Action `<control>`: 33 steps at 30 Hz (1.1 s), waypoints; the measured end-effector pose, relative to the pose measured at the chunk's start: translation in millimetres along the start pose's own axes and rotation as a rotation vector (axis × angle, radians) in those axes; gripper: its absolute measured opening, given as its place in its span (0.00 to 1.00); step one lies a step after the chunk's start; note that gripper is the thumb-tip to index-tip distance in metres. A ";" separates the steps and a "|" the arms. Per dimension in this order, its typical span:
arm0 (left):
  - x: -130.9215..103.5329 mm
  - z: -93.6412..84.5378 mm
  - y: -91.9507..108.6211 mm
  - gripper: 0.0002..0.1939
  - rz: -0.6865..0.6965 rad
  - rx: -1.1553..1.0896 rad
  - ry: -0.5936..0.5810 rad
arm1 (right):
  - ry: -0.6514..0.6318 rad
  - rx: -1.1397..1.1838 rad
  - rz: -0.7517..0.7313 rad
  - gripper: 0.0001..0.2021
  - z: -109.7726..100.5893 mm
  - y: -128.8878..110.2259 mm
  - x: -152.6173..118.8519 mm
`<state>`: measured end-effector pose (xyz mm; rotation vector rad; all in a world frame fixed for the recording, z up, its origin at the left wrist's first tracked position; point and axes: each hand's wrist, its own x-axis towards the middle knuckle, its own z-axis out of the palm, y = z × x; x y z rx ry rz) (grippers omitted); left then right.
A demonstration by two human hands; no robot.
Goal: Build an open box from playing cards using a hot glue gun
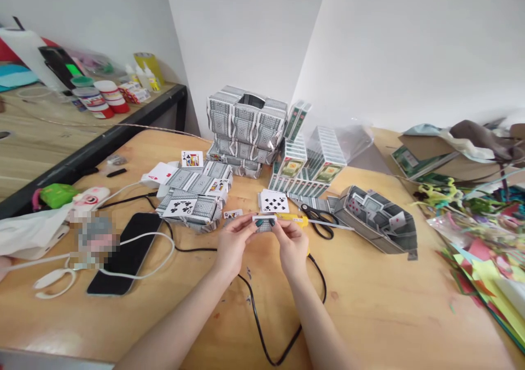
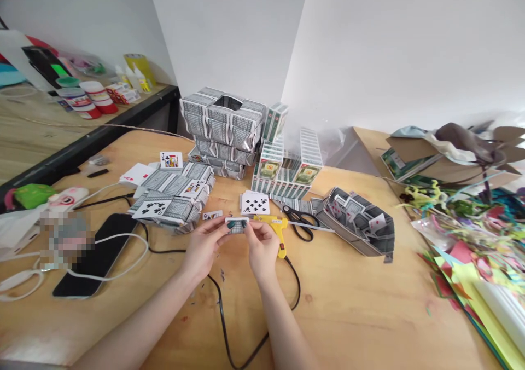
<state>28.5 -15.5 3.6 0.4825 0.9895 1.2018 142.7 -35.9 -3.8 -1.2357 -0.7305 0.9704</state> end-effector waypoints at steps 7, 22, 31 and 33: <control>1.9 -1.6 -3.1 0.12 0.038 0.106 0.024 | 0.019 0.002 -0.011 0.08 -2.1 4.0 0.9; 7.8 -7.6 -4.9 0.11 0.207 0.308 0.053 | 0.009 0.049 0.019 0.09 -0.1 4.7 -1.7; 6.8 -6.4 -1.6 0.10 0.246 0.374 0.065 | 0.021 0.228 0.117 0.12 1.3 12.4 0.1; 7.1 -6.9 -1.8 0.11 0.250 0.389 0.067 | 0.027 0.274 0.120 0.15 2.2 10.4 0.2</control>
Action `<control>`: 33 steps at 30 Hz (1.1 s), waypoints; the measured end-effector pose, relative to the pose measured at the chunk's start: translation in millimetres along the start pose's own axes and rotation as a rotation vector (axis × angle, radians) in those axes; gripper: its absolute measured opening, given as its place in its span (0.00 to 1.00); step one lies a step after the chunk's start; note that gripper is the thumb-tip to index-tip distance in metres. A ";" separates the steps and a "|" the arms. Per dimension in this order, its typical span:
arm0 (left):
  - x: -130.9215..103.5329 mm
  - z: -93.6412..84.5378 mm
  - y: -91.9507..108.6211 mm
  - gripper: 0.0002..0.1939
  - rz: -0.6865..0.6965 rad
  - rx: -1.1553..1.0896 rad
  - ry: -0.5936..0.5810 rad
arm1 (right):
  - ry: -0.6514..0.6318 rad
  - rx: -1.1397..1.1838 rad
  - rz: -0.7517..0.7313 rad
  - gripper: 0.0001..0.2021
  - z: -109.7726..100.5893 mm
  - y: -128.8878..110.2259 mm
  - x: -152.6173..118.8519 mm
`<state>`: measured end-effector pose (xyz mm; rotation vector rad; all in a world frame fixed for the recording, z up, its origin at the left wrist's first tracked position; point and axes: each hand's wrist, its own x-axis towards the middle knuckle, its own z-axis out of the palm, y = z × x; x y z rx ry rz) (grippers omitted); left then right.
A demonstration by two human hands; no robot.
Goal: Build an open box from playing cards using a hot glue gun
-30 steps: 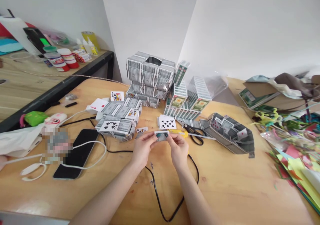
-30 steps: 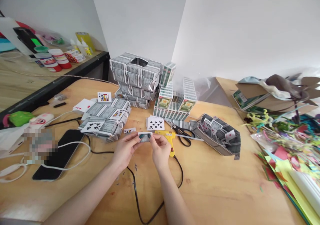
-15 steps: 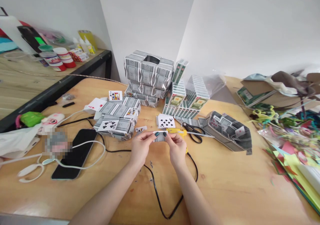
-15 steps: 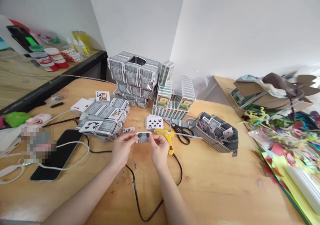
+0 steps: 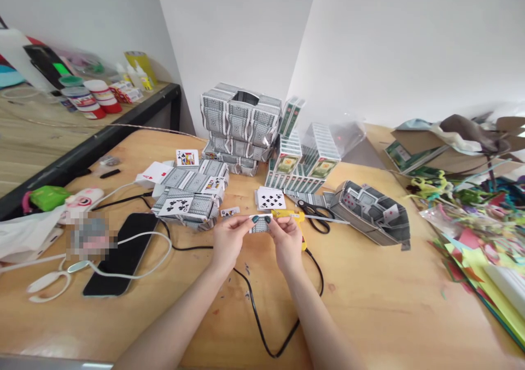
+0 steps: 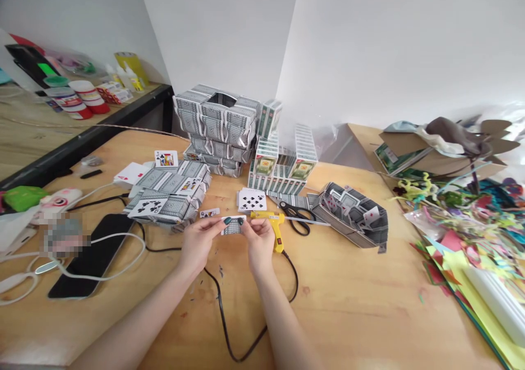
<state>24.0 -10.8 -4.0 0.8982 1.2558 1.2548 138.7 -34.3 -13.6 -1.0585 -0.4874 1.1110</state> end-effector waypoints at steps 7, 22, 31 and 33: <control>2.5 -2.5 -8.3 0.11 -0.017 0.040 0.001 | -0.043 -0.001 0.019 0.18 1.2 -5.1 -0.5; 2.1 -3.1 -4.3 0.08 0.035 0.012 -0.062 | -0.171 -0.043 0.135 0.09 -2.7 -7.9 2.2; 3.1 -6.3 4.9 0.07 0.051 0.184 -0.221 | -0.312 -0.386 0.027 0.06 -18.0 -22.0 10.4; 1.4 -7.2 6.1 0.06 0.078 0.239 -0.277 | -0.396 -0.480 0.024 0.05 -22.1 -26.9 11.5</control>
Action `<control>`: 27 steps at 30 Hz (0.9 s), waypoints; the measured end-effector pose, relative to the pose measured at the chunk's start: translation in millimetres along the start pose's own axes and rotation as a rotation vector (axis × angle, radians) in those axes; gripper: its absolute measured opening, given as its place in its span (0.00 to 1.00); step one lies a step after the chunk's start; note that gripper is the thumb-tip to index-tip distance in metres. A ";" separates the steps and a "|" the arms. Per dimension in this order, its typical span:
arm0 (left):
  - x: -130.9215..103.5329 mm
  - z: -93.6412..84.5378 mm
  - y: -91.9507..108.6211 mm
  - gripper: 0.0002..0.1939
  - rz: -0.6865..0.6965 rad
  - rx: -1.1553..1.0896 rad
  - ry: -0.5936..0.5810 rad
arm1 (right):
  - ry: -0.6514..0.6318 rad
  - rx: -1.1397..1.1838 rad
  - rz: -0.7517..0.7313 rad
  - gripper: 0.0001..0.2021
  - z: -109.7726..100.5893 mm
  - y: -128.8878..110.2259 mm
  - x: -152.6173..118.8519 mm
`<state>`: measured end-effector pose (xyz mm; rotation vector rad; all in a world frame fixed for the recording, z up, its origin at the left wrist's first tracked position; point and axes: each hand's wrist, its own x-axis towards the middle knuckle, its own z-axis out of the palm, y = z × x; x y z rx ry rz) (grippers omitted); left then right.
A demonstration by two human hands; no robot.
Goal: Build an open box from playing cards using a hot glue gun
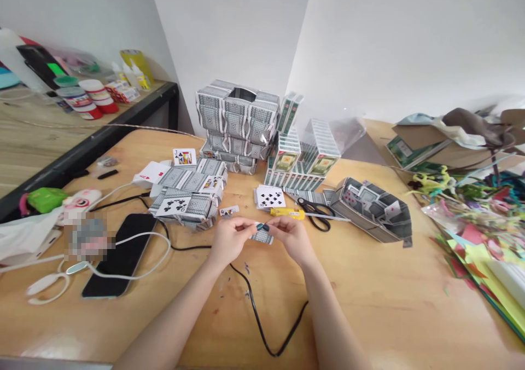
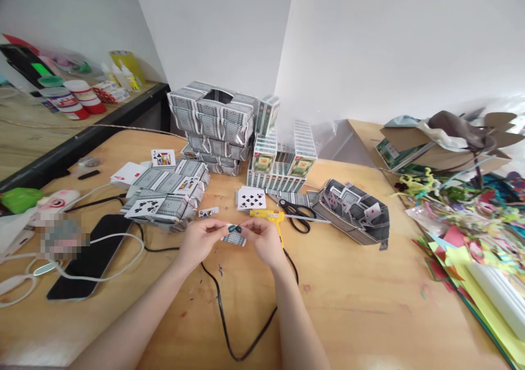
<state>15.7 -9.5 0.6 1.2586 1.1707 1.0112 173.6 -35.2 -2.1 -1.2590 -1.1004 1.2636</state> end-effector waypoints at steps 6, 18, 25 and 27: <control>-3.2 2.2 -1.0 0.04 0.090 0.095 -0.080 | 0.019 -0.285 -0.031 0.04 -2.7 -2.6 -5.1; -8.3 19.9 -3.0 0.11 -0.015 -0.102 0.037 | 0.275 0.094 0.034 0.07 25.0 2.6 -6.1; -12.3 20.9 -5.0 0.10 0.095 0.013 0.123 | 0.295 0.063 0.053 0.05 30.6 6.4 -9.1; -11.9 19.6 -7.2 0.10 0.120 0.055 0.136 | 0.296 0.044 0.057 0.04 31.5 5.9 -9.9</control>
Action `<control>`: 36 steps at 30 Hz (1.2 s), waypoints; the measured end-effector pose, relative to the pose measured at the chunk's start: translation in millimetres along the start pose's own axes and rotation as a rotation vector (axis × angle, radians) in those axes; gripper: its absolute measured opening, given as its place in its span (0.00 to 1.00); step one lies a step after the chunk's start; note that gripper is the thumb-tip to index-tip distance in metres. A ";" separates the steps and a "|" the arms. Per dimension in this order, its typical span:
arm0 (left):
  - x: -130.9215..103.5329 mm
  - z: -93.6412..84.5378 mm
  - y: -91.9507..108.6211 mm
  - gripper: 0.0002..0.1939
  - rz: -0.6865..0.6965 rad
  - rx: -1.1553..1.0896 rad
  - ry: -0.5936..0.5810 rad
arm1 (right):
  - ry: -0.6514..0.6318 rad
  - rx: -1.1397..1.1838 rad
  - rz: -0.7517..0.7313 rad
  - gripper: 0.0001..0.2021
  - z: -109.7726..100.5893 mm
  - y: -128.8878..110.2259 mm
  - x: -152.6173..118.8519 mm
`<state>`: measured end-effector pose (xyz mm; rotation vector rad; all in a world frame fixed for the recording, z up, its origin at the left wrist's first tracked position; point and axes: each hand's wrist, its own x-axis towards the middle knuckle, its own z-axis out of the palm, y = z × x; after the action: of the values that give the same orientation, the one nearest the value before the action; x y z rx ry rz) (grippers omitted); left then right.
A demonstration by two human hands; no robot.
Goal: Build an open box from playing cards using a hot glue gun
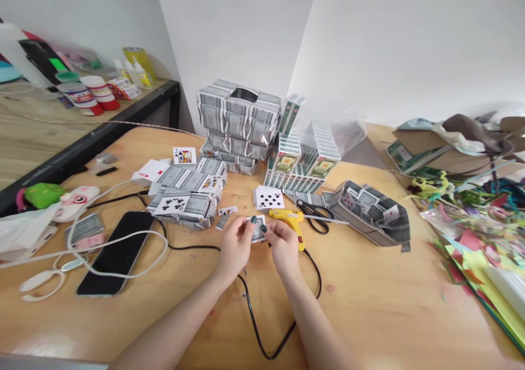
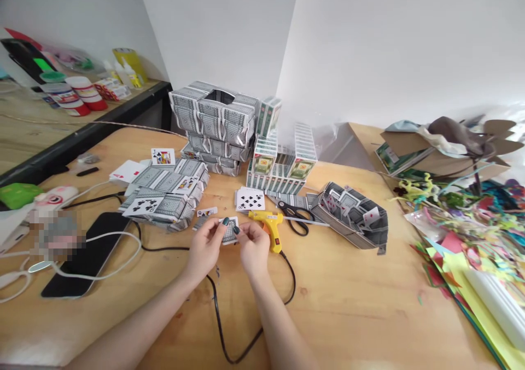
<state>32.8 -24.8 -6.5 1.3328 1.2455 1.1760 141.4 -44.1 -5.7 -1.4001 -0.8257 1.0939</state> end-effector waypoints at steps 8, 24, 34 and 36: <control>1.4 -4.7 -0.4 0.10 0.010 0.047 0.037 | 0.019 -0.029 -0.019 0.03 4.8 -5.6 -6.1; 6.0 -5.3 -15.5 0.13 0.167 0.338 0.071 | -0.052 0.063 0.058 0.03 10.1 0.5 -5.6; 10.5 -6.5 -12.7 0.19 0.153 0.357 0.109 | -0.134 0.113 0.054 0.07 9.4 -0.2 -5.4; 10.9 -8.1 -11.7 0.19 0.150 0.349 0.112 | -0.183 0.120 0.072 0.08 7.2 0.7 -3.3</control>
<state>23.8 -13.2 -16.8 1.6583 1.5029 1.1867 133.5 -44.9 -5.5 -1.2508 -0.8304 1.3201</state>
